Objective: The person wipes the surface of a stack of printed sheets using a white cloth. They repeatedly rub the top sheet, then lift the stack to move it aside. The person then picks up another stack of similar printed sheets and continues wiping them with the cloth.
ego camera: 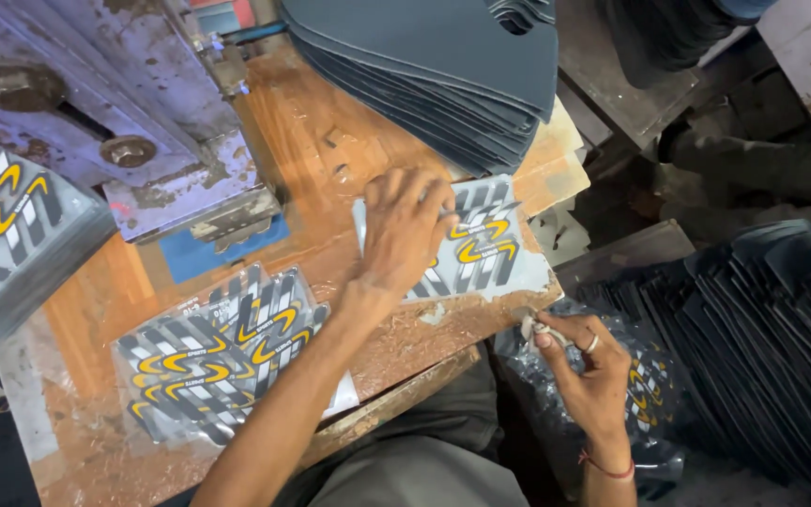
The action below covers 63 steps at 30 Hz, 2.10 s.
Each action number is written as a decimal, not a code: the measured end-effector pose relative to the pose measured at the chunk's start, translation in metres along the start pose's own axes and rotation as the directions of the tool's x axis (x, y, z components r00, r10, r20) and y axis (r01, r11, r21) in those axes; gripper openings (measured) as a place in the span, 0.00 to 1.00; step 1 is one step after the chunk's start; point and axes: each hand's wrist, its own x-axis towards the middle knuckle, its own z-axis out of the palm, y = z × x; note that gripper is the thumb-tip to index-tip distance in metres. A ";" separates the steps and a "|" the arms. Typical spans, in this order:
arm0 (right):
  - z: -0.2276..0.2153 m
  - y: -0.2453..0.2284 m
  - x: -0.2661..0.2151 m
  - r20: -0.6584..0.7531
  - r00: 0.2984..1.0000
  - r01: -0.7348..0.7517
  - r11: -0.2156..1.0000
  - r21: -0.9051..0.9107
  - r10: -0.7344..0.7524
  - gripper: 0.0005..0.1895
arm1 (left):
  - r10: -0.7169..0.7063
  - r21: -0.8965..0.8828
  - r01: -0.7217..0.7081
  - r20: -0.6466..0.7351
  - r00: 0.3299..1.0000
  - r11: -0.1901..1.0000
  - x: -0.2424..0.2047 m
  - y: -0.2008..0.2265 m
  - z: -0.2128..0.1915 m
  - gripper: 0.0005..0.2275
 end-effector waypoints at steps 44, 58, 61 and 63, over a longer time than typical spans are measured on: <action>0.053 -0.010 0.064 0.060 0.965 0.257 0.888 -0.382 -0.253 0.05 | -0.063 0.091 0.081 -0.181 0.981 0.993 -0.020 -0.009 0.028 0.13; 0.011 -0.014 0.020 0.042 0.998 -0.050 0.997 0.056 0.048 0.11 | -0.024 0.035 0.030 -0.184 0.983 0.999 -0.011 -0.016 0.015 0.12; 0.012 -0.007 0.015 0.058 0.996 -0.062 0.998 0.028 0.060 0.11 | -0.025 -0.046 0.020 -0.113 0.993 0.999 -0.001 -0.031 0.013 0.08; 0.012 -0.001 0.011 0.069 0.995 -0.067 0.998 0.002 0.067 0.12 | -0.001 -0.096 -0.007 -0.078 0.997 0.995 0.004 -0.040 0.009 0.07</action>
